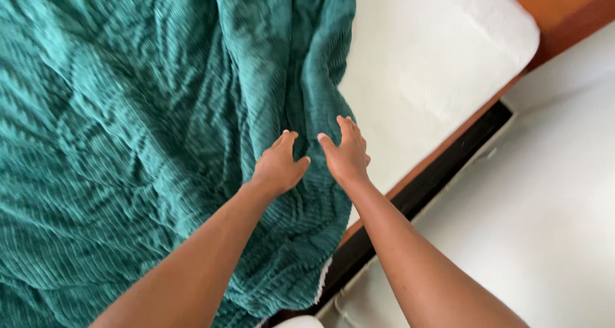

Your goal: The person spreads a green and gray blanket across a bed, smoothing the surface and tucking the edges under the mattress.

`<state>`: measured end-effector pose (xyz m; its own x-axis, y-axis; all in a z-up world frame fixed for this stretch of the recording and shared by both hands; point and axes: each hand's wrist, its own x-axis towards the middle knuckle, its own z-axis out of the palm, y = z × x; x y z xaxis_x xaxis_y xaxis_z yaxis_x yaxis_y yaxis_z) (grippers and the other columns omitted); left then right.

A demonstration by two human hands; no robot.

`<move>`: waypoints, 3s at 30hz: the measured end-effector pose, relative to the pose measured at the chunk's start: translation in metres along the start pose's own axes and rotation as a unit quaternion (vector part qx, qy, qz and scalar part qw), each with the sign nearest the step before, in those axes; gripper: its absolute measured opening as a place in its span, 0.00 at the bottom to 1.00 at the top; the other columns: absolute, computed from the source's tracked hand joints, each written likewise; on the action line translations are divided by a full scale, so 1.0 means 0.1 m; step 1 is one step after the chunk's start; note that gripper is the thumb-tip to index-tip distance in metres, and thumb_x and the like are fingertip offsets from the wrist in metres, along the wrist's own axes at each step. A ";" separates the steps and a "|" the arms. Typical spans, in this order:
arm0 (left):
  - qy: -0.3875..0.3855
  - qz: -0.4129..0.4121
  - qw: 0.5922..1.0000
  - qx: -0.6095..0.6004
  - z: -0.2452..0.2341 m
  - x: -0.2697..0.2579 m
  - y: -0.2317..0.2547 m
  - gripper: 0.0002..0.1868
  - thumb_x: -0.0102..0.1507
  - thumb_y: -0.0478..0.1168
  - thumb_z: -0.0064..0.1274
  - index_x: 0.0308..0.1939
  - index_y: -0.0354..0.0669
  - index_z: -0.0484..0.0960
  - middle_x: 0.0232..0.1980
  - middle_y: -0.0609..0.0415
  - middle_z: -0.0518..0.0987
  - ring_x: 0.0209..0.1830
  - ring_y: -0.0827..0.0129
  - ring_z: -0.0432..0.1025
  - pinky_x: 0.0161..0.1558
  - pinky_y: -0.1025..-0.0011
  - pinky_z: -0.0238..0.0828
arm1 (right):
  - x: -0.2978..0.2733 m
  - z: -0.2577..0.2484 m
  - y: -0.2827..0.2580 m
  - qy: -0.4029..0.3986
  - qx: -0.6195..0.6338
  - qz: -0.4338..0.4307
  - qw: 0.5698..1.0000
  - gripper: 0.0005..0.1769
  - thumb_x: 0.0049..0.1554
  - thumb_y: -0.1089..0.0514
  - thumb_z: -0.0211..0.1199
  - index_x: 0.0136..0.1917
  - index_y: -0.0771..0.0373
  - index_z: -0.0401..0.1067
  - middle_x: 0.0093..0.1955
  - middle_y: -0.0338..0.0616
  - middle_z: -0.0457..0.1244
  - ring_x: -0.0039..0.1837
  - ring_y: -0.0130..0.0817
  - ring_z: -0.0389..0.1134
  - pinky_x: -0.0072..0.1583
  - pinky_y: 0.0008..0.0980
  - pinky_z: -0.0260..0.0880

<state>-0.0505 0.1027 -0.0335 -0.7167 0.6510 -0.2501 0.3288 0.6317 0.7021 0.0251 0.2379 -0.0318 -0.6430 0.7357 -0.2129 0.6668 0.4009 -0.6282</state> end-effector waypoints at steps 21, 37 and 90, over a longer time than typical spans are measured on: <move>-0.094 -0.261 0.955 -0.109 0.74 -0.23 -0.33 0.40 0.57 0.54 0.50 0.71 0.51 0.56 0.56 0.35 0.78 0.58 0.46 0.74 0.57 0.58 0.68 | -0.54 0.76 0.92 -0.126 0.240 0.324 0.906 0.54 0.45 0.57 0.71 0.77 0.51 0.44 0.76 0.46 0.47 0.75 0.46 0.51 0.69 0.47 0.58; -0.108 -0.196 0.969 -0.103 0.89 -0.26 -0.62 0.40 0.58 0.56 0.50 0.70 0.48 0.56 0.68 0.43 0.66 0.67 0.50 0.61 0.63 0.60 0.59 | -0.37 0.79 1.43 -0.217 0.315 0.311 0.870 0.32 0.54 0.60 0.67 0.70 0.52 0.63 0.72 0.42 0.52 0.74 0.38 0.45 0.68 0.41 0.43; -0.352 -0.176 0.913 -0.110 0.47 1.79 0.57 0.20 0.47 0.38 0.63 0.42 0.54 0.77 0.46 0.62 0.72 0.53 0.67 0.67 0.47 0.59 0.74 | 2.20 -0.95 0.00 -0.185 0.498 0.131 0.837 0.22 0.41 0.65 0.61 0.52 0.69 0.70 0.44 0.47 0.69 0.47 0.41 0.71 0.55 0.43 0.72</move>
<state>-0.1307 0.2753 -0.0697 -0.1557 0.5824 -0.7978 -0.0333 0.8041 0.5935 -0.0812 0.4516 -0.0077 -0.7193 0.4340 -0.5425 0.2772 -0.5368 -0.7969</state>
